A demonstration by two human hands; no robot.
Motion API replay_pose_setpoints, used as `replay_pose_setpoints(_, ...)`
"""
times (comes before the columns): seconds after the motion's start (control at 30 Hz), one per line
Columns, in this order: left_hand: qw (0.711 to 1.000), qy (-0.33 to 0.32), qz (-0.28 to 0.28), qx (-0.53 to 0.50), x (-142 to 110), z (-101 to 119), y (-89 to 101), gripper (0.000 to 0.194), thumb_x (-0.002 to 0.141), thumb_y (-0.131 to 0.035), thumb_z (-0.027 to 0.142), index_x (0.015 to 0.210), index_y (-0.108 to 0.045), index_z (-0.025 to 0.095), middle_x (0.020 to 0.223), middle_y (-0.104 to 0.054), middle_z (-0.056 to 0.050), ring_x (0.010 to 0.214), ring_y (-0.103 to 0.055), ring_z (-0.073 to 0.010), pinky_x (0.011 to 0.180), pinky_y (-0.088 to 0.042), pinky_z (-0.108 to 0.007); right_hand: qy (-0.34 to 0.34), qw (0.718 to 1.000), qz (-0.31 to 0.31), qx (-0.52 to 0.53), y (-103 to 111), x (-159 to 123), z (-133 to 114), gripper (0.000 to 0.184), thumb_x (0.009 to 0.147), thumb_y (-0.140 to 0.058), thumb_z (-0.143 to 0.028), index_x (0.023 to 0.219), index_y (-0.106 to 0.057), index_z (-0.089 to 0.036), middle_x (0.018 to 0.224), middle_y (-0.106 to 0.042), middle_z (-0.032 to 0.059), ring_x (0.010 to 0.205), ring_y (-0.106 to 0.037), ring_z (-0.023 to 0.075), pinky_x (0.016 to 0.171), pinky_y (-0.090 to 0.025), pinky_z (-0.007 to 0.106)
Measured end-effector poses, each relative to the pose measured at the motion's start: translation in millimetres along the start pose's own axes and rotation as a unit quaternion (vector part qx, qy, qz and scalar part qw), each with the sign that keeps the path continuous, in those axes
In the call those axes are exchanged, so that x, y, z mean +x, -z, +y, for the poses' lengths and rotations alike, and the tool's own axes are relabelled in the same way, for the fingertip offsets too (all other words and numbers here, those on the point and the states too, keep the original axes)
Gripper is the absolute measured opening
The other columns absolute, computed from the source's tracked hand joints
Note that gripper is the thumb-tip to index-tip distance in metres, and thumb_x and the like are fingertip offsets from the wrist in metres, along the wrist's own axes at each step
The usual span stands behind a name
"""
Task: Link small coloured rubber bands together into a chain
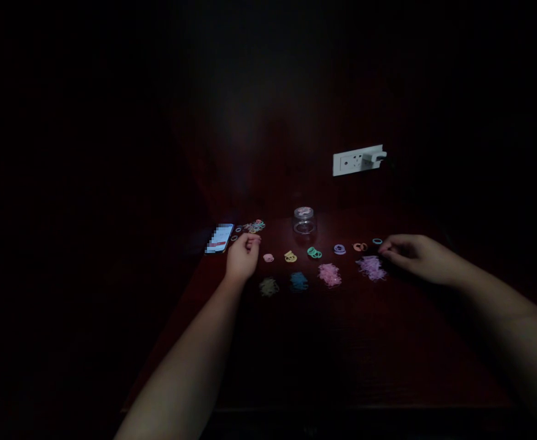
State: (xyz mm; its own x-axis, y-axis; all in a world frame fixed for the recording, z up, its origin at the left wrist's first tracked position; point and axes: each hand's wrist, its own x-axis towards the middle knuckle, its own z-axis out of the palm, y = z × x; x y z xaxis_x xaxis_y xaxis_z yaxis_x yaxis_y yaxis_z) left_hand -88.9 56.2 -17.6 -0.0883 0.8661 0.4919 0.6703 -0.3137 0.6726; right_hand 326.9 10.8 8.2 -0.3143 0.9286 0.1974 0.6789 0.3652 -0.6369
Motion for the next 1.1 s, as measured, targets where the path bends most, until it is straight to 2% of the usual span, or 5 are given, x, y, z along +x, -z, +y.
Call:
replay_pose_setpoints(0.2, 0.992, 0.085, 0.0, 0.096, 17, -38, -0.5, 0.028, 0.088, -0.05, 0.015, 0.113, -0.062, 0.015, 0.124, -0.065, -0.013, 0.118, -0.06, -0.0247, 0.109, -0.042, -0.04, 0.0, 1.0, 0.026, 0.0, 0, -2, -7, 0.042, 0.087, -0.054, -0.056, 0.084, -0.065, -0.016, 0.068, -0.064, 0.0085, 0.061, -0.056, 0.0179, 0.055, -0.043, 0.031)
replay_pose_setpoints(0.47, 0.988, 0.082, -0.039, 0.126, 17, -41, -7.2, 0.032, 0.088, -0.05, 0.018, 0.116, -0.062, 0.022, 0.129, -0.064, -0.008, 0.124, -0.056, -0.0245, 0.11, -0.04, -0.041, 0.074, 0.988, 0.117, -0.073, -2, 4, -3, 0.029, 0.09, -0.055, -0.044, 0.091, -0.07, -0.019, 0.094, -0.069, 0.0114, 0.084, -0.065, 0.0262, 0.075, -0.052, 0.04)
replay_pose_setpoints(0.63, 0.987, 0.073, -0.049, 0.138, 17, -42, -7.6, 0.03, 0.088, -0.049, 0.019, 0.113, -0.064, 0.023, 0.128, -0.064, -0.008, 0.123, -0.056, -0.0243, 0.11, -0.039, -0.041, 0.133, 0.986, 0.067, -0.07, -14, 7, -13, 0.028, 0.091, -0.054, -0.035, 0.105, -0.074, -0.021, 0.108, -0.072, 0.0108, 0.101, -0.067, 0.0282, 0.092, -0.053, 0.045)
replay_pose_setpoints(0.8, 0.986, 0.071, -0.053, 0.144, 18, -44, -8.1, 0.032, 0.088, -0.048, 0.02, 0.115, -0.065, 0.023, 0.129, -0.064, -0.007, 0.122, -0.057, -0.0246, 0.11, -0.04, -0.041, 0.122, 0.987, 0.022, -0.103, -21, 8, -13, 0.034, 0.091, -0.05, -0.032, 0.113, -0.074, -0.021, 0.122, -0.071, 0.0099, 0.117, -0.064, 0.0307, 0.106, -0.046, 0.052)
replay_pose_setpoints(1.1, 0.984, 0.071, -0.057, 0.154, 20, -45, -6.3, 0.041, 0.089, -0.044, 0.018, 0.124, -0.065, 0.023, 0.136, -0.062, -0.002, 0.129, -0.054, -0.0219, 0.114, -0.037, -0.036, 0.109, 0.984, -0.019, -0.14, -16, 4, -15, 0.036, 0.09, -0.051, -0.025, 0.118, -0.073, -0.023, 0.127, -0.069, 0.0067, 0.12, -0.064, 0.0287, 0.107, -0.048, 0.05)
